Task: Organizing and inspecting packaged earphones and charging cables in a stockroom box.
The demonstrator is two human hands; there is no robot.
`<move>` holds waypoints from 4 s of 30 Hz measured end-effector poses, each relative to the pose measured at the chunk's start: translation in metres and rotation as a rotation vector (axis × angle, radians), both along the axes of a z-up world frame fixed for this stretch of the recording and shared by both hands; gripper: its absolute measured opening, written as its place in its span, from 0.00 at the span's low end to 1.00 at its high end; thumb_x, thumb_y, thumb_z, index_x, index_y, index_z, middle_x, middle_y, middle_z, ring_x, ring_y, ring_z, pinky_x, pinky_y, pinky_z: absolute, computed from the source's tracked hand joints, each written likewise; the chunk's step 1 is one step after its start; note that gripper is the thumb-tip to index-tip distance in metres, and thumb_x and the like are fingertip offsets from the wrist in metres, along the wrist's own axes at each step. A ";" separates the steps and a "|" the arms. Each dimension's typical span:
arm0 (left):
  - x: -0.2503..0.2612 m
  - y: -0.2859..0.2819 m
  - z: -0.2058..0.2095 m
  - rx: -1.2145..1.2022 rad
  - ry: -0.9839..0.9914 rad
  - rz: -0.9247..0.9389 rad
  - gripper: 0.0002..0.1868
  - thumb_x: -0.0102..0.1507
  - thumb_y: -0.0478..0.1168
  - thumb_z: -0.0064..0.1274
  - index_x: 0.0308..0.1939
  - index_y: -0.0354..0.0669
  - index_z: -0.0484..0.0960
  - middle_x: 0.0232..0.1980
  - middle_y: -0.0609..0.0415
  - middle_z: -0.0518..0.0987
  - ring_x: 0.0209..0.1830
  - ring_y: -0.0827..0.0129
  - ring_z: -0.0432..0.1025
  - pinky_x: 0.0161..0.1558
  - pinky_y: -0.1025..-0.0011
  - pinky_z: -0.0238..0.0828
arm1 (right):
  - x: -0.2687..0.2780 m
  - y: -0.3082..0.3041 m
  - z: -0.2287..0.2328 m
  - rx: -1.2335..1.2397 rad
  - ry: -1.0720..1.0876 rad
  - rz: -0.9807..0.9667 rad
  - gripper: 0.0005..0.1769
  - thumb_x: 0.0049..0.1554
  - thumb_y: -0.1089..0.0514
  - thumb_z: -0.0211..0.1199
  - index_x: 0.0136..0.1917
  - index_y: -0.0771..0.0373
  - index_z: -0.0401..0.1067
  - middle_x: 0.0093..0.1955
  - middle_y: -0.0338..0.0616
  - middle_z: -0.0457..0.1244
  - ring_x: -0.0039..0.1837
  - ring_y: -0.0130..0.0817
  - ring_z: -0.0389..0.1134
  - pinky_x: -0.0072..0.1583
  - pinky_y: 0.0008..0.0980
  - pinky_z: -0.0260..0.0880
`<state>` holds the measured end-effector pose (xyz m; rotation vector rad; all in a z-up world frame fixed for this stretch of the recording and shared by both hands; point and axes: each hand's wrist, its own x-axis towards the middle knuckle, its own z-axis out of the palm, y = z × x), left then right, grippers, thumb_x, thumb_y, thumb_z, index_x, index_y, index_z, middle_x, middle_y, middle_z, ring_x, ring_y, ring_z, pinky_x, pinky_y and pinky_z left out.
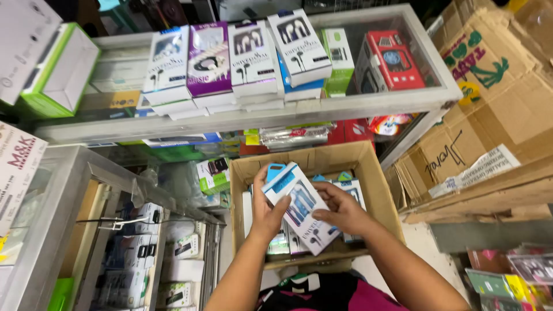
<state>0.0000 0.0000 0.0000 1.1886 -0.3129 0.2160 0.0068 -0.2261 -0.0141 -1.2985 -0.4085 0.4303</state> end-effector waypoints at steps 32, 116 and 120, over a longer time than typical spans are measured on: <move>0.011 0.008 -0.056 0.905 -0.161 0.377 0.14 0.59 0.27 0.55 0.49 0.39 0.83 0.49 0.43 0.83 0.44 0.47 0.79 0.46 0.59 0.79 | 0.258 -0.048 0.177 -0.871 -0.703 -1.021 0.27 0.52 0.52 0.79 0.58 0.68 0.73 0.52 0.54 0.71 0.53 0.47 0.74 0.56 0.42 0.72; 0.038 -0.045 -0.066 0.716 0.568 -0.236 0.29 0.50 0.27 0.52 0.57 0.41 0.82 0.42 0.43 0.85 0.39 0.59 0.78 0.43 0.66 0.74 | 0.060 -0.069 -0.072 -0.129 -0.204 -0.275 0.28 0.45 0.73 0.76 0.47 0.57 0.59 0.59 0.43 0.62 0.60 0.27 0.63 0.64 0.31 0.66; 0.046 -0.048 -0.086 0.733 0.444 -0.210 0.28 0.49 0.27 0.53 0.55 0.39 0.83 0.40 0.44 0.85 0.38 0.61 0.80 0.43 0.68 0.75 | 0.060 -0.074 -0.060 -0.234 -0.262 -0.317 0.28 0.43 0.73 0.77 0.46 0.59 0.60 0.60 0.41 0.63 0.61 0.27 0.63 0.62 0.29 0.67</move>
